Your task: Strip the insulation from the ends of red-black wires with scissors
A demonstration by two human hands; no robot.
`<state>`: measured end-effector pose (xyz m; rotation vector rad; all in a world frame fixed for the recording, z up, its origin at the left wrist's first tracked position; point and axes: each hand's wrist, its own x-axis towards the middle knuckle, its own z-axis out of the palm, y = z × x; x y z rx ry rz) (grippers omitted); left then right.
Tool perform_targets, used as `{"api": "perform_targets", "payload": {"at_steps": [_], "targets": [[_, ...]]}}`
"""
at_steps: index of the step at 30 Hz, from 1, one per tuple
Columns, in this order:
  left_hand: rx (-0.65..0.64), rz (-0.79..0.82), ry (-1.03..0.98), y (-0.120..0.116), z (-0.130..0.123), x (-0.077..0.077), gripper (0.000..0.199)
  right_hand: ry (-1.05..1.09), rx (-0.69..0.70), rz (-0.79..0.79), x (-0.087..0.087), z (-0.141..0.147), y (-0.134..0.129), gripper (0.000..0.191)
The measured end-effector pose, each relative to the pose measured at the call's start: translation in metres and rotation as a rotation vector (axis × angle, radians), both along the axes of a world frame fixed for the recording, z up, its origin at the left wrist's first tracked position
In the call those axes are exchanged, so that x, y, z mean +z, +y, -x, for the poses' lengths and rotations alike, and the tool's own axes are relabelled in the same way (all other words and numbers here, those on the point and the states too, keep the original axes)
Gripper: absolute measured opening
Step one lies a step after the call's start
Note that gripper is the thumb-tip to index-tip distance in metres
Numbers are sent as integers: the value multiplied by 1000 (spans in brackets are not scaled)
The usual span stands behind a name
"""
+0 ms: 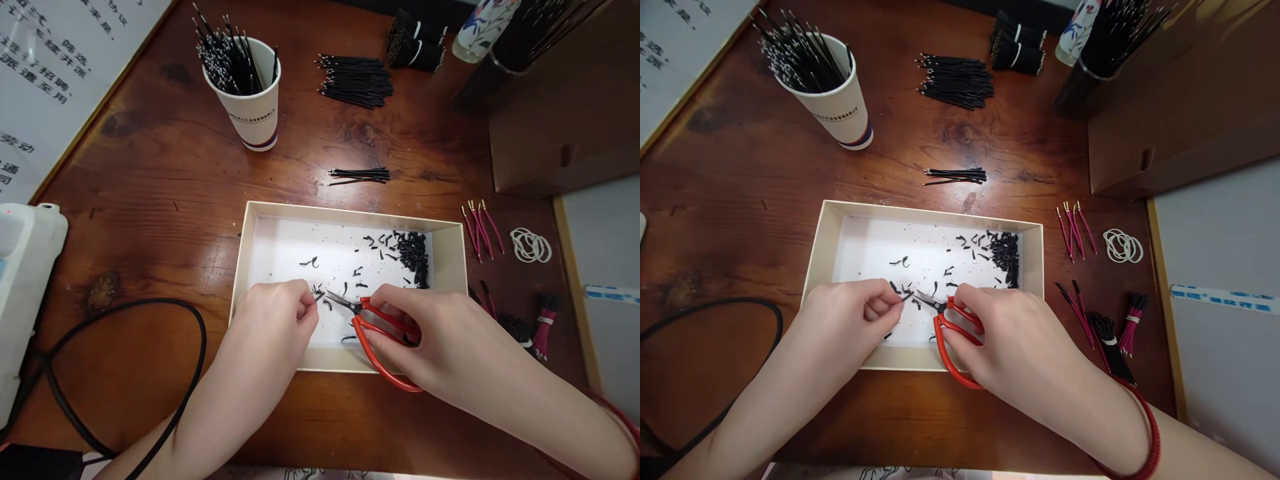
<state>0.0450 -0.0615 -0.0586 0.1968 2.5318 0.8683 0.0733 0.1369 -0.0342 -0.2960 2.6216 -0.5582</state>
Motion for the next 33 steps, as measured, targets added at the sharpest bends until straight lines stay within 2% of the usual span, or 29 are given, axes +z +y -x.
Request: {"api": "perform_targets", "payload": {"at_steps": [6,15,23,33], "targets": [[-27,39,-13,0,0,0,20,-10,11,-7,1,0,-1,36],[-19,15,-15,-2,-2,0,20,22,32,-51,3,2,-6,26],[-30,-46,63,-3,-3,-4,21,106,98,-98,5,0,-10,34],[-25,5,34,-1,-1,-1,22,-51,44,35,4,5,-1,39]]}}
